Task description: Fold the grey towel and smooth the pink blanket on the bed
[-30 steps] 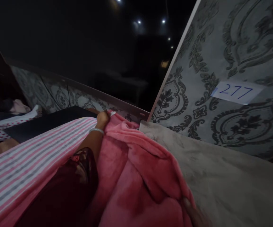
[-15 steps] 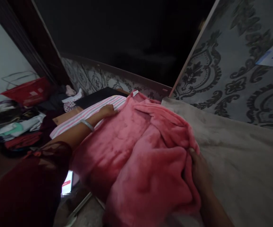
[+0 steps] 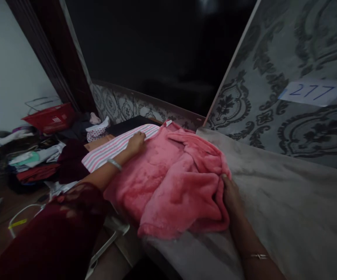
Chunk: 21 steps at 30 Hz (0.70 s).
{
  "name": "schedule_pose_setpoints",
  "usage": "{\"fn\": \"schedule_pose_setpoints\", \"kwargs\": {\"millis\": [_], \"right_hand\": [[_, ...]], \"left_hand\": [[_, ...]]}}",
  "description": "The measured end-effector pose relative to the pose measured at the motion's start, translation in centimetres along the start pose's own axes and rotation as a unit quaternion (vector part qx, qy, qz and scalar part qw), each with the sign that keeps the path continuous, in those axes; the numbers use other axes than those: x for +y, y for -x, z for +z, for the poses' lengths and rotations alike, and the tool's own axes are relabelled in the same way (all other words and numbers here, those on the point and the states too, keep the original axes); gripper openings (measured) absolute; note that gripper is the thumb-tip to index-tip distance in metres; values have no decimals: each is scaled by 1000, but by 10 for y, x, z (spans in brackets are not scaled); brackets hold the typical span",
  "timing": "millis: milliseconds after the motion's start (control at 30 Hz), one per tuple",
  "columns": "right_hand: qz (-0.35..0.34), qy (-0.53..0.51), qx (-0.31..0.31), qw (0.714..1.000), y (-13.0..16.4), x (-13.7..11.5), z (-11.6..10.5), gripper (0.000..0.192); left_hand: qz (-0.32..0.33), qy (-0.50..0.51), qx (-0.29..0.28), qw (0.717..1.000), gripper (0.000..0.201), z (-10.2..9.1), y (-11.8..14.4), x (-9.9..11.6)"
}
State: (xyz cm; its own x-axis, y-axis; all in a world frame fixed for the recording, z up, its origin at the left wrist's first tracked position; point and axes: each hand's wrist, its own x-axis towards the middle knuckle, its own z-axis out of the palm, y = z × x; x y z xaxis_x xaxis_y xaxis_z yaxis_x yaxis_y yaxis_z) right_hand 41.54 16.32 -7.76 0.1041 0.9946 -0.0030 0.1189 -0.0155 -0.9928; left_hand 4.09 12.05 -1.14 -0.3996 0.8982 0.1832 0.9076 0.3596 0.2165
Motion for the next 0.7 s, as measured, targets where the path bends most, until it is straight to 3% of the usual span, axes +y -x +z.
{"fn": "schedule_pose_setpoints", "kwargs": {"millis": [67,100,167,233,267,300,400,467,533,600,667,700], "right_hand": [[-11,1,3,1000,-2,1,2,58],[-16,0,7,1000,-3,1,4,58],[-24,-5,12,1000,-4,0,5,59],[-22,-10,8,1000,-3,-4,7,56],[-20,-14,4,1000,-2,-9,8,53],[-16,-21,-4,1000,0,-16,12,50],[-3,-89,-26,996,11,-56,35,39],[1,-181,-38,983,26,-92,65,35],[-21,-287,-93,953,49,-125,102,36],[-47,-319,-258,911,77,-145,138,42],[-52,-244,-458,853,105,-146,168,51],[-51,-198,-524,827,115,-141,179,57]], "left_hand": [[119,57,-6,991,34,-14,43,25],[205,103,-29,973,37,-18,70,39],[355,151,-78,919,63,-19,126,66],[439,130,-98,883,86,-11,172,88],[445,119,-97,882,89,-5,186,96],[437,110,-96,888,84,0,195,101],[363,124,-86,920,39,10,191,99],[277,194,-35,940,23,9,179,78],[148,299,57,941,25,4,173,44],[6,383,118,916,32,-1,175,4],[-95,416,121,896,34,-5,181,-32],[-123,414,116,894,35,-7,185,-47]]}}
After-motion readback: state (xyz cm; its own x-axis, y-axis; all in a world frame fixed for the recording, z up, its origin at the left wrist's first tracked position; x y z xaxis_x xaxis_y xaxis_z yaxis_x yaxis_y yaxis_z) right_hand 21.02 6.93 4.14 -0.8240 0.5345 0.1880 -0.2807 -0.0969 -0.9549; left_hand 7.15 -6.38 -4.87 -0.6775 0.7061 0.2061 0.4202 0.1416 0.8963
